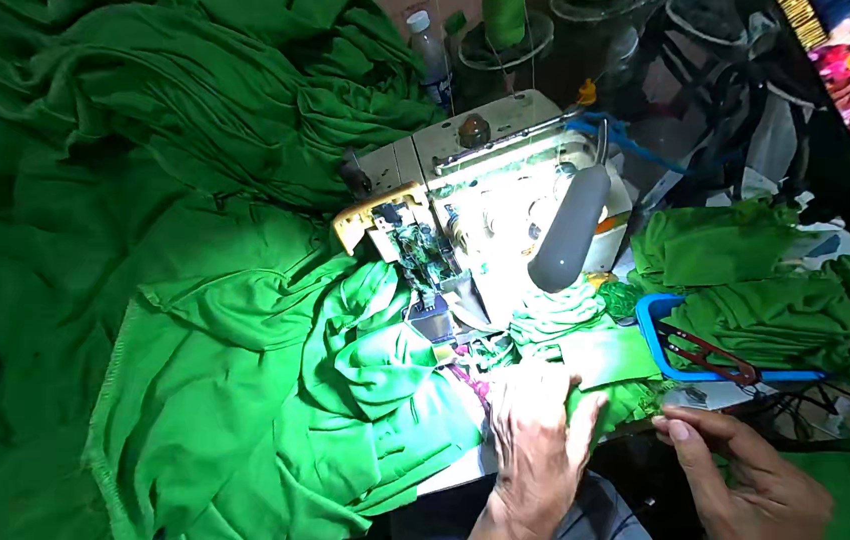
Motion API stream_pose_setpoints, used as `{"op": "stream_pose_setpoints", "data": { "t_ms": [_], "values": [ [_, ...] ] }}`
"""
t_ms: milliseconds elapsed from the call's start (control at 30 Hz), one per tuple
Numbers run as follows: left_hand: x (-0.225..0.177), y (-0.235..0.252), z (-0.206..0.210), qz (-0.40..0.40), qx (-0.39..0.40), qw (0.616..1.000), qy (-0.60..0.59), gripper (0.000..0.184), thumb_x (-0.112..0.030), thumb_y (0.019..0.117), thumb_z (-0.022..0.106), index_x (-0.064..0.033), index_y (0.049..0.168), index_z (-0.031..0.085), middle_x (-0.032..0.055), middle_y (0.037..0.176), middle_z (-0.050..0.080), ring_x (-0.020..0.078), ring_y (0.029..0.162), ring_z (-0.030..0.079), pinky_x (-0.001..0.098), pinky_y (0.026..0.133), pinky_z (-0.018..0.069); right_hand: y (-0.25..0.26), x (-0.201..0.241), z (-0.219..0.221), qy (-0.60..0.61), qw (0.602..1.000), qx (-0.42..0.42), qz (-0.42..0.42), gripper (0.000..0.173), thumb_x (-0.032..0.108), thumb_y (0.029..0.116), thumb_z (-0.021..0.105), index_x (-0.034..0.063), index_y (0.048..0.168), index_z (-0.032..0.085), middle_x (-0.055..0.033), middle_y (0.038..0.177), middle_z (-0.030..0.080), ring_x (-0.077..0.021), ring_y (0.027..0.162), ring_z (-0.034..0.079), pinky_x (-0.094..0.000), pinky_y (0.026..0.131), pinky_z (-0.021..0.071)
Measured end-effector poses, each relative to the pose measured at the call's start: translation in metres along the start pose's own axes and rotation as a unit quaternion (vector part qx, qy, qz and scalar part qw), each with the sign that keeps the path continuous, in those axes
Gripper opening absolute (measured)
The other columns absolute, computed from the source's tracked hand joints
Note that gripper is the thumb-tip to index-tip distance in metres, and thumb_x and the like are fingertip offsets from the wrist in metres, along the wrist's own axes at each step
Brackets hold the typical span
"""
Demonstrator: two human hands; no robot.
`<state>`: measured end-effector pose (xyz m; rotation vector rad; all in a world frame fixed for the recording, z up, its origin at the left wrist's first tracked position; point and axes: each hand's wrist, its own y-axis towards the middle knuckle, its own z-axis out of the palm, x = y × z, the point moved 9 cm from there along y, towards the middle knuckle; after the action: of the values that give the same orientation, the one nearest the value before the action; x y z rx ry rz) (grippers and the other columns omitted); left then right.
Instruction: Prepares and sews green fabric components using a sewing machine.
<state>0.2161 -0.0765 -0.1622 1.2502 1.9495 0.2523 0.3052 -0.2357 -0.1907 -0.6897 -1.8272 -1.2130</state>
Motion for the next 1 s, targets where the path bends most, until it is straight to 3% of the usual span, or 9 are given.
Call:
{"op": "stream_pose_setpoints", "data": {
  "t_ms": [133,300,400,467,567,633,767,900,1000],
  "values": [
    [0.012,-0.020,0.001,-0.038,-0.042,0.998,-0.018,0.017,-0.024,0.0884,0.072,-0.0077,0.090,0.076,0.0044,0.087,0.074,0.0177,0.085,0.070,0.0351,0.082,0.0551,-0.006,-0.003,0.010,0.006,1.000,0.019,0.016,0.020,0.012,0.0977,0.061,-0.0051,0.099,0.071,-0.0017,0.091,0.074,0.0062,0.084,0.068,-0.0108,0.077,0.0563],
    [0.001,-0.020,-0.005,0.012,-0.075,0.997,-0.021,0.009,-0.019,0.0852,0.074,-0.0115,0.081,0.077,0.0034,0.083,0.071,0.0183,0.087,0.067,0.0350,0.085,0.0501,-0.009,-0.003,0.009,0.006,1.000,0.012,0.016,0.020,0.012,0.0969,0.061,-0.0053,0.099,0.071,-0.0013,0.091,0.074,0.0060,0.084,0.068,-0.0110,0.077,0.0567],
    [-0.004,-0.022,-0.012,-0.008,-0.069,0.990,-0.120,0.007,-0.009,0.0836,0.069,-0.0040,0.080,0.071,0.0054,0.076,0.070,0.0100,0.079,0.066,0.0220,0.078,0.0509,-0.012,-0.001,0.006,0.019,0.999,0.017,0.027,0.017,0.010,0.0967,0.061,-0.0046,0.099,0.070,0.0015,0.091,0.073,0.0074,0.083,0.067,-0.0104,0.076,0.0566],
    [-0.001,-0.026,-0.014,-0.086,-0.032,0.963,-0.252,0.008,-0.003,0.0867,0.062,0.0018,0.081,0.064,0.0049,0.075,0.064,0.0013,0.073,0.062,0.0129,0.070,0.0497,-0.016,0.002,0.008,0.044,0.997,0.043,0.042,0.016,0.011,0.0975,0.061,-0.0021,0.099,0.071,0.0056,0.090,0.073,0.0088,0.082,0.066,-0.0108,0.075,0.0565],
    [0.005,-0.035,-0.016,-0.190,0.019,0.881,-0.433,0.007,0.001,0.0923,0.055,-0.0044,0.087,0.055,-0.0075,0.075,0.056,-0.0073,0.067,0.053,0.0099,0.063,0.0447,-0.022,0.010,0.024,0.101,0.985,0.117,0.080,0.021,0.023,0.1019,0.059,0.0059,0.099,0.072,0.0129,0.093,0.070,0.0107,0.087,0.063,-0.0113,0.079,0.0540],
    [0.005,-0.042,-0.022,-0.206,0.020,0.849,-0.486,0.011,0.003,0.0931,0.055,-0.0069,0.090,0.053,-0.0099,0.079,0.056,-0.0084,0.070,0.053,0.0098,0.065,0.0458,-0.026,0.016,0.038,0.138,0.976,0.149,0.073,0.032,0.037,0.1044,0.055,0.0122,0.099,0.074,0.0138,0.099,0.070,0.0094,0.097,0.062,-0.0130,0.086,0.0531],
    [0.004,-0.066,-0.040,-0.159,-0.001,0.865,-0.477,0.008,0.001,0.0933,0.059,-0.0048,0.094,0.053,-0.0053,0.091,0.061,-0.0062,0.088,0.060,0.0135,0.079,0.0519,-0.026,0.030,0.060,0.187,0.968,0.158,0.056,0.032,0.044,0.1030,0.055,0.0200,0.098,0.075,0.0158,0.103,0.068,0.0091,0.100,0.061,-0.0119,0.086,0.0519],
    [0.016,-0.096,-0.060,-0.102,-0.040,0.913,-0.393,0.011,-0.012,0.0945,0.067,-0.0068,0.095,0.058,0.0001,0.109,0.064,-0.0024,0.109,0.060,0.0171,0.096,0.0510,-0.028,0.039,0.082,0.187,0.966,0.173,0.054,0.013,0.022,0.0957,0.067,0.0116,0.091,0.073,0.0088,0.094,0.069,0.0042,0.093,0.063,-0.0137,0.083,0.0534],
    [0.040,-0.111,-0.084,-0.085,-0.096,0.945,-0.300,0.015,-0.027,0.0968,0.066,-0.0136,0.092,0.061,-0.0029,0.108,0.063,-0.0004,0.110,0.060,0.0169,0.096,0.0506,-0.028,0.057,0.095,0.174,0.958,0.227,0.020,0.015,0.015,0.0954,0.063,0.0034,0.092,0.071,0.0026,0.093,0.071,0.0036,0.094,0.064,-0.0135,0.085,0.0528]
  ]
}}
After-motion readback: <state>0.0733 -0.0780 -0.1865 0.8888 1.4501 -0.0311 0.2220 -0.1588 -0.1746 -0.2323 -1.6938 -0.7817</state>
